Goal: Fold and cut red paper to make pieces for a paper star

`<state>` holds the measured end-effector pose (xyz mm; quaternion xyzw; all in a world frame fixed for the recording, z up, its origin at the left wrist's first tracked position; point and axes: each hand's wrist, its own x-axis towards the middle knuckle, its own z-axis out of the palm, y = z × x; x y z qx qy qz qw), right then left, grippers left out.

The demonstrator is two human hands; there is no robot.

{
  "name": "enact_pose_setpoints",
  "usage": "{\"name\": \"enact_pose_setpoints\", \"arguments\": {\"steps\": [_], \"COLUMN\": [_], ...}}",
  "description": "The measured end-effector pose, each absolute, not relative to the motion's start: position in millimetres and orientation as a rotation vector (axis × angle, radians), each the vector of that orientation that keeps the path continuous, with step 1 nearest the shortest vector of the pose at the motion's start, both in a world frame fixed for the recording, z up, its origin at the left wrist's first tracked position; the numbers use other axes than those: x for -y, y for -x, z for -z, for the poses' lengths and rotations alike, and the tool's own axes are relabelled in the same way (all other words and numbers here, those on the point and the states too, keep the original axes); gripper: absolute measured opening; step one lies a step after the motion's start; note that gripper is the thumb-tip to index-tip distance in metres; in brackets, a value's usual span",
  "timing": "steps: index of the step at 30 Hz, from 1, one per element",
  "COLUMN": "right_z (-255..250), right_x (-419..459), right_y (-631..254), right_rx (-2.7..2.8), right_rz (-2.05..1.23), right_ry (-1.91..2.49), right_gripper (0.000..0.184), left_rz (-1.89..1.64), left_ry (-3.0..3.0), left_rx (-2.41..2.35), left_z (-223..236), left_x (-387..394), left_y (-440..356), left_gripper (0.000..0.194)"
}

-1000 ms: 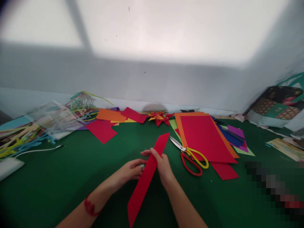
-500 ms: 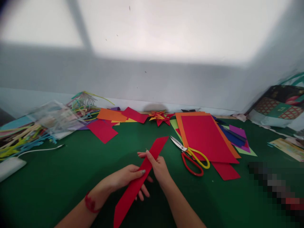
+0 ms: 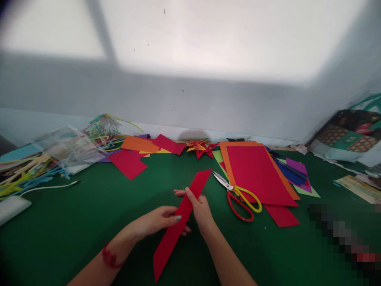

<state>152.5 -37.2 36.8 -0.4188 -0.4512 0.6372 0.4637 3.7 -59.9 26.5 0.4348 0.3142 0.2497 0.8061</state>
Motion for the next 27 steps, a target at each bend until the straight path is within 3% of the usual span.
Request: {"name": "enact_pose_setpoints", "arguments": {"steps": [5,17,27], "right_z": [-32,-46,-41], "right_x": [50,20,34], "right_y": [-133,-181,-155], "right_rx": [1.127,0.987,0.940], "right_rz": [-1.760,-1.338,-1.670], "right_ry": [1.003,1.065,0.958], "right_gripper": [0.043,0.033,0.039], "left_rz": [-0.596,-0.229,-0.242], "left_ry": [-0.912,-0.985,-1.019], "left_rx": [-0.824,-0.728,-0.683], "left_z": [-11,-27,-27], "left_x": [58,56,57], "left_y": [-14,6,8], "left_gripper": [0.024,0.032,0.032]}}
